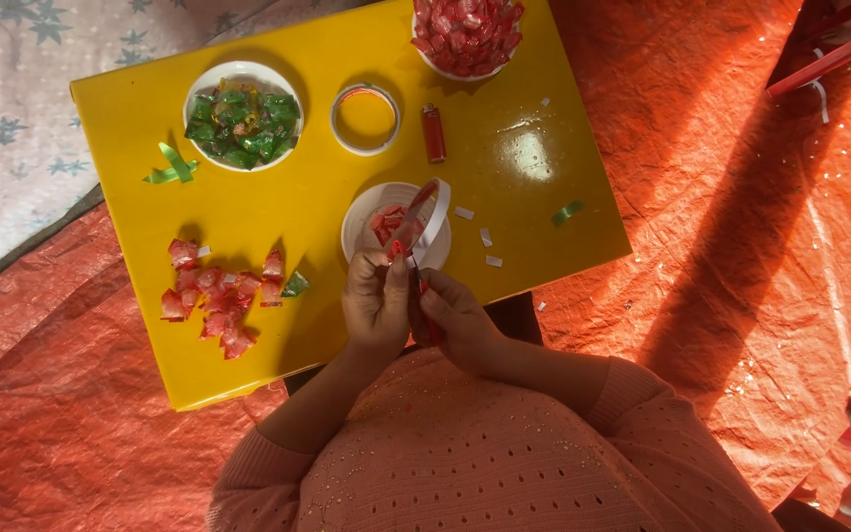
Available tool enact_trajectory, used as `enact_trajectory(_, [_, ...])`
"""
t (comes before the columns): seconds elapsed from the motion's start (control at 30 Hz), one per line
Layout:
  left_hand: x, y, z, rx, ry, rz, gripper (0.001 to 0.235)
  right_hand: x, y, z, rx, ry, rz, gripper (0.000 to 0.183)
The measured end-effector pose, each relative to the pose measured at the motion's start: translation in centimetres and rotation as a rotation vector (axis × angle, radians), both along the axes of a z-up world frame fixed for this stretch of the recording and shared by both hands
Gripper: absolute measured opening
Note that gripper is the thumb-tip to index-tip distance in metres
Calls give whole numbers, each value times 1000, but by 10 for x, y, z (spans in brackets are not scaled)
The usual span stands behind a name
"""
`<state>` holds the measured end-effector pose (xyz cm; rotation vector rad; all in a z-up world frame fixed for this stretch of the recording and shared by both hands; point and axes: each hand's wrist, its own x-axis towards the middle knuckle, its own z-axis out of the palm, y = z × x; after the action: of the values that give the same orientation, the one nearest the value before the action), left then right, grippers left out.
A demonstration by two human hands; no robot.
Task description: Attaching small red decorative pieces to a white lid to create a pattern.
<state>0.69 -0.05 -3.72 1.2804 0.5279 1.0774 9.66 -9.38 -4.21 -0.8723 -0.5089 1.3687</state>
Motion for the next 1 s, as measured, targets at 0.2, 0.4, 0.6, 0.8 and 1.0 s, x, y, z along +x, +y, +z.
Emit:
enact_trajectory(0.2, [-2, 1, 19, 40, 23, 24, 14, -2, 0, 3, 19, -34, -45, 33])
enact_trajectory(0.4, [4, -1, 65, 72, 21, 0, 13, 0, 0, 15, 42, -44, -64, 34])
enact_trajectory(0.6, [7, 1, 86, 60, -13, -50, 15, -3, 0, 26, 38, -35, -124, 32])
enact_trajectory(0.8, [4, 0, 85, 59, -9, -82, 15, -3, 0, 28, 49, 0, -137, 30])
enact_trajectory(1.0, [2, -2, 60, 0, -48, -120, 17, -7, 0, 35, 58, 13, -164, 30])
